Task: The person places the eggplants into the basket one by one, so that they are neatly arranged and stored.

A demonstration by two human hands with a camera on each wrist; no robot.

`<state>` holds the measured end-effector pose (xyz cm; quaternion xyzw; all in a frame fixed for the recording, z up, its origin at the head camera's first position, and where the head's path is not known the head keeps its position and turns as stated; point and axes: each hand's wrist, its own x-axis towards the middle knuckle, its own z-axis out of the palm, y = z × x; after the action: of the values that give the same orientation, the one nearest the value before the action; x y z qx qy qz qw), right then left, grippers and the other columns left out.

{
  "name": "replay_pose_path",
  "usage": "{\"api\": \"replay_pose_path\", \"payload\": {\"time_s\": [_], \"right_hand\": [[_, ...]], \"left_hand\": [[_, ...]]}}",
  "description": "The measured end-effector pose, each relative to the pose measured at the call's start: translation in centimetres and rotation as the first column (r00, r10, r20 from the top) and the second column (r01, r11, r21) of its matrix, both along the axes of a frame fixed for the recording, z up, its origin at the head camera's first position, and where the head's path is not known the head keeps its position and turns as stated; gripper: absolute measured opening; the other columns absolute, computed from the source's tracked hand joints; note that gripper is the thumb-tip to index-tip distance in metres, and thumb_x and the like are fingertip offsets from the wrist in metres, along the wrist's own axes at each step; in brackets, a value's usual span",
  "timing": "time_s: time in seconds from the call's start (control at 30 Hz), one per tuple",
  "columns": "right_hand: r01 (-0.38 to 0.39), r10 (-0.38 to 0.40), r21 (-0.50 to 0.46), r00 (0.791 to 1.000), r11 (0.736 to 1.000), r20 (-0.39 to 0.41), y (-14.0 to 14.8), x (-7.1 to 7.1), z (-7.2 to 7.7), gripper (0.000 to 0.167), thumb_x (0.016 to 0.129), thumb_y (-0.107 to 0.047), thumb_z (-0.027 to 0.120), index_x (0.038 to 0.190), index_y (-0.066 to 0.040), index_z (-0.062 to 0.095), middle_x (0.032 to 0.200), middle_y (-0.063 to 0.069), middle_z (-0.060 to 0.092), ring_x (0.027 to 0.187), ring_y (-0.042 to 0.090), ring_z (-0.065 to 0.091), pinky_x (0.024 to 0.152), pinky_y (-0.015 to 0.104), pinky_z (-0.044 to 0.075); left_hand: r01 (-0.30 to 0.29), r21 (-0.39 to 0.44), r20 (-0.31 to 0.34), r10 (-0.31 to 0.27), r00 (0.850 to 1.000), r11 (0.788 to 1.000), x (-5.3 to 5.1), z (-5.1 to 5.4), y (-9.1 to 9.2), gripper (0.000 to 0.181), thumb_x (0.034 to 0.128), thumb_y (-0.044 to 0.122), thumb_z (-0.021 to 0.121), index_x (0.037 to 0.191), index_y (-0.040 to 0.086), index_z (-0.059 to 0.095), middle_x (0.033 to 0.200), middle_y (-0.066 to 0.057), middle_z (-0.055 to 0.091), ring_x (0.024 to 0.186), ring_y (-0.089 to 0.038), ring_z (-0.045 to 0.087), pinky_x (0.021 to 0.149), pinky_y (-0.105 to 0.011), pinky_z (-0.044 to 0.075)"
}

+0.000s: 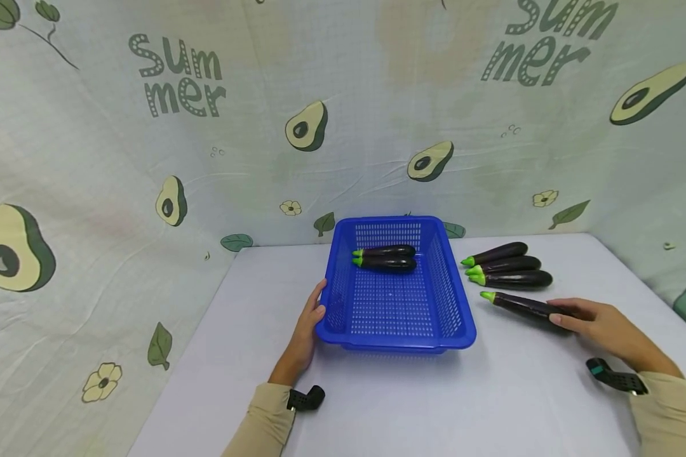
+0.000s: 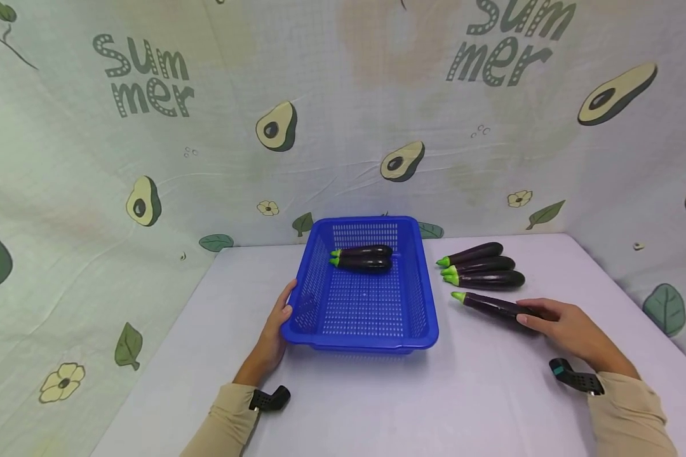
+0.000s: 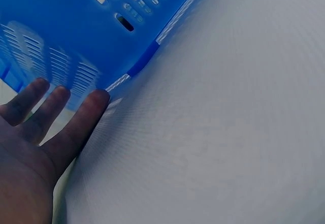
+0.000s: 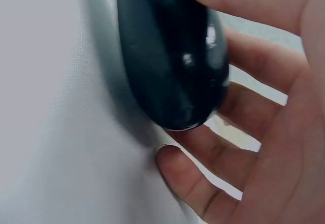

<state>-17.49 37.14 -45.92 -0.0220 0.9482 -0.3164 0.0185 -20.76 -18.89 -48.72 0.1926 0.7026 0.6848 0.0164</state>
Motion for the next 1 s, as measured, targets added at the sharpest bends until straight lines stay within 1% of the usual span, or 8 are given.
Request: {"api": "replay_pose_path", "payload": {"time_s": [0.07, 0.1, 0.2, 0.3, 0.5, 0.63, 0.83, 1.0], "right_hand": [[0.015, -0.016, -0.017, 1.000, 1.000, -0.020, 0.1, 0.0, -0.1, 0.069, 0.097, -0.052, 0.060, 0.142, 0.000, 0.052, 0.138, 0.034, 0.051, 0.120, 0.041, 0.052, 0.076, 0.029, 0.046], [0.023, -0.024, -0.031, 0.999, 0.999, -0.026, 0.1, -0.1, -0.2, 0.069, 0.097, -0.052, 0.060, 0.142, 0.000, 0.052, 0.137, 0.033, 0.051, 0.116, 0.031, 0.055, 0.074, 0.025, 0.045], [0.042, -0.045, -0.061, 0.998, 0.997, -0.051, 0.1, -0.1, -0.5, 0.068, 0.097, -0.050, 0.060, 0.142, 0.000, 0.052, 0.134, 0.031, 0.054, 0.100, 0.000, 0.053, 0.068, 0.017, 0.045], [0.046, -0.053, -0.093, 0.996, 0.995, -0.072, 0.0, -0.1, -0.6, 0.066, 0.098, -0.048, 0.061, 0.141, 0.001, 0.052, 0.132, 0.031, 0.056, 0.089, -0.016, 0.046, 0.066, 0.016, 0.046], [0.072, -0.083, -0.095, 0.990, 0.993, -0.114, -0.3, -0.1, -0.5, 0.064, 0.098, -0.048, 0.060, 0.140, 0.001, 0.053, 0.131, 0.030, 0.057, 0.090, -0.017, 0.043, 0.067, 0.017, 0.039], [0.069, -0.084, -0.123, 0.989, 0.990, -0.121, -0.5, -0.2, -0.6, 0.064, 0.099, -0.045, 0.060, 0.141, 0.003, 0.052, 0.133, 0.031, 0.055, 0.090, -0.018, 0.045, 0.067, 0.016, 0.043], [0.042, -0.069, -0.216, 0.991, 0.976, -0.119, -0.8, -0.4, -0.7, 0.063, 0.101, -0.038, 0.060, 0.141, 0.009, 0.047, 0.134, 0.038, 0.050, 0.085, -0.009, 0.058, 0.066, 0.019, 0.053], [0.047, -0.075, -0.272, 0.993, 0.961, -0.095, -1.2, -0.6, -0.6, 0.068, 0.100, -0.039, 0.060, 0.142, 0.011, 0.043, 0.137, 0.039, 0.045, 0.086, -0.010, 0.058, 0.068, 0.021, 0.055]], "left_hand": [[0.000, -0.005, -0.001, 0.000, 1.000, 1.000, 0.0, 0.0, 0.0, 0.056, 0.1044, 0.037, 0.034, 0.159, 0.035, 0.023, 0.167, 0.003, 0.008, 0.152, -0.028, 0.005, 0.116, -0.064, 0.001], [0.001, -0.005, -0.001, -0.001, 1.000, 1.000, 0.0, 0.0, 0.0, 0.056, 0.1044, 0.037, 0.034, 0.159, 0.035, 0.023, 0.167, 0.003, 0.008, 0.152, -0.029, 0.005, 0.116, -0.064, 0.001], [0.003, 0.000, 0.003, -0.003, 1.000, 1.000, 0.1, 0.0, 0.0, 0.056, 0.1043, 0.036, 0.035, 0.159, 0.035, 0.023, 0.167, 0.002, 0.008, 0.152, -0.028, 0.006, 0.116, -0.063, 0.001], [-0.002, 0.001, 0.006, 0.002, 1.000, 1.000, 0.1, 0.1, 0.0, 0.056, 0.1041, 0.037, 0.035, 0.159, 0.036, 0.023, 0.166, 0.003, 0.010, 0.151, -0.027, 0.008, 0.117, -0.062, 0.003], [0.002, 0.012, -0.002, -0.002, 1.000, 1.000, 0.0, 0.1, 0.0, 0.055, 0.1046, 0.036, 0.036, 0.159, 0.035, 0.024, 0.166, 0.005, 0.009, 0.152, -0.025, 0.006, 0.117, -0.061, 0.002], [0.004, 0.012, 0.009, -0.005, 1.000, 1.000, 0.1, 0.1, 0.1, 0.056, 0.1044, 0.037, 0.036, 0.159, 0.036, 0.024, 0.166, 0.005, 0.008, 0.152, -0.026, 0.005, 0.117, -0.062, 0.002], [0.013, 0.021, 0.005, -0.013, 1.000, 1.000, 0.1, 0.3, 0.1, 0.056, 0.1045, 0.037, 0.036, 0.159, 0.034, 0.022, 0.167, 0.004, 0.008, 0.152, -0.027, 0.006, 0.117, -0.062, 0.002], [0.006, 0.013, 0.009, -0.006, 1.000, 1.000, 0.1, 0.4, 0.1, 0.057, 0.1040, 0.037, 0.036, 0.159, 0.035, 0.022, 0.166, 0.004, 0.008, 0.152, -0.027, 0.006, 0.117, -0.062, 0.003]]}}
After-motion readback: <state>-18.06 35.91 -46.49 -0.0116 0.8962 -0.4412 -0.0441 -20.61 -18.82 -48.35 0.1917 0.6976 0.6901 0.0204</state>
